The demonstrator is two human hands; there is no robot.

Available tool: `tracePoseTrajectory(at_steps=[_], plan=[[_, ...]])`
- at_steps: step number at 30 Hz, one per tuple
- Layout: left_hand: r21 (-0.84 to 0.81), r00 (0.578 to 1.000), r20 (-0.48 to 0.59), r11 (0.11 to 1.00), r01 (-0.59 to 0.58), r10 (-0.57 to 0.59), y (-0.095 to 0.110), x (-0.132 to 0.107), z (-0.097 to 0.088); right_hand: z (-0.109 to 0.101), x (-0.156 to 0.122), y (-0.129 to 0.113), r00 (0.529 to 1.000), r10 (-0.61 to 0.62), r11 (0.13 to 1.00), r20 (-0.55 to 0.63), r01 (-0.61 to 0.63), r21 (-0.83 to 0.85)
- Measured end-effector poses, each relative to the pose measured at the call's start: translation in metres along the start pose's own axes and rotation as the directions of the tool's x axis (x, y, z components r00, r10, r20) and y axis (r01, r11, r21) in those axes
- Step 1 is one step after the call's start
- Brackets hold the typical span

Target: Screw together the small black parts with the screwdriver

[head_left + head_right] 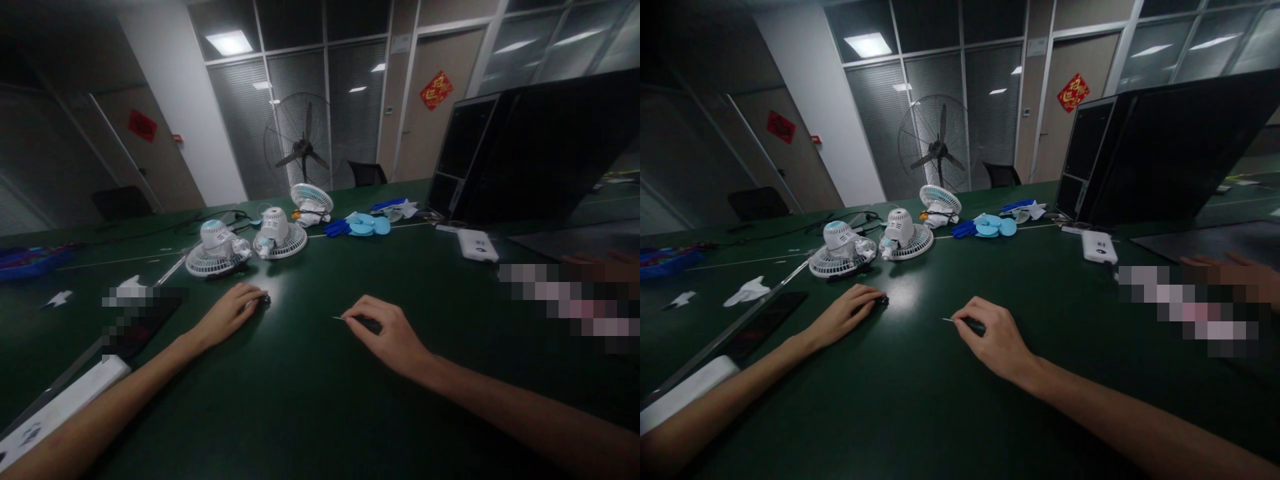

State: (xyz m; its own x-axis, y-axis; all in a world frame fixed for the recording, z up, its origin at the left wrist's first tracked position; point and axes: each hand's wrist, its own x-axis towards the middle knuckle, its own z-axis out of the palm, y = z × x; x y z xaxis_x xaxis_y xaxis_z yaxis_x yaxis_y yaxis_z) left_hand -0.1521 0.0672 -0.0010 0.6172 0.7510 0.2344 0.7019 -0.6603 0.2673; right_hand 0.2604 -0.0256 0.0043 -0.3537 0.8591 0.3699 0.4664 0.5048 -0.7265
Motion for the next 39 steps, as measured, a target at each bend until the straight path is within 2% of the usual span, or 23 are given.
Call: tracePoseTrajectory(at_steps=[3, 9, 19, 26, 30, 34, 37, 39], plan=[[0.019, 0.999, 0.000, 0.999, 0.041, -0.041, 0.004, 0.002, 0.002, -0.001, 0.000, -0.001, 1.000, 0.000, 1.000, 0.005, 0.000, -0.015], [0.018, 0.996, -0.004, 0.996, 0.084, -0.084, -0.001, 0.001, 0.002, -0.003, 0.000, -0.003, 1.000, 0.005, 1.000, 0.030, -0.004, -0.011], [0.015, 0.990, -0.072, 0.992, 0.123, -0.121, 0.014, 0.000, -0.001, -0.003, 0.001, -0.006, 0.999, 0.044, 0.999, 0.016, -0.044, 0.023], [-0.094, 0.982, -0.078, 0.982, 0.164, -0.171, 0.022, 0.003, 0.004, -0.006, 0.004, -0.004, 0.986, 0.146, 0.984, 0.081, -0.153, 0.092], [-0.188, 0.971, -0.087, 0.961, 0.201, -0.220, 0.042, 0.009, 0.015, -0.009, 0.010, -0.002, 0.977, 0.160, 0.979, 0.138, -0.175, 0.106], [-0.243, 0.975, -0.058, 0.950, 0.196, -0.216, 0.078, 0.017, 0.034, -0.012, 0.015, -0.001, 0.978, 0.130, 0.982, 0.163, -0.150, 0.117], [-0.214, 0.982, -0.059, 0.963, 0.164, -0.180, 0.103, 0.024, 0.046, -0.014, 0.017, 0.000, 0.979, 0.113, 0.983, 0.169, -0.135, 0.124], [-0.174, 0.985, -0.065, 0.974, 0.148, -0.161, 0.111, 0.026, 0.048, -0.015, 0.017, 0.002, 0.979, 0.110, 0.984, 0.174, -0.133, 0.123]])
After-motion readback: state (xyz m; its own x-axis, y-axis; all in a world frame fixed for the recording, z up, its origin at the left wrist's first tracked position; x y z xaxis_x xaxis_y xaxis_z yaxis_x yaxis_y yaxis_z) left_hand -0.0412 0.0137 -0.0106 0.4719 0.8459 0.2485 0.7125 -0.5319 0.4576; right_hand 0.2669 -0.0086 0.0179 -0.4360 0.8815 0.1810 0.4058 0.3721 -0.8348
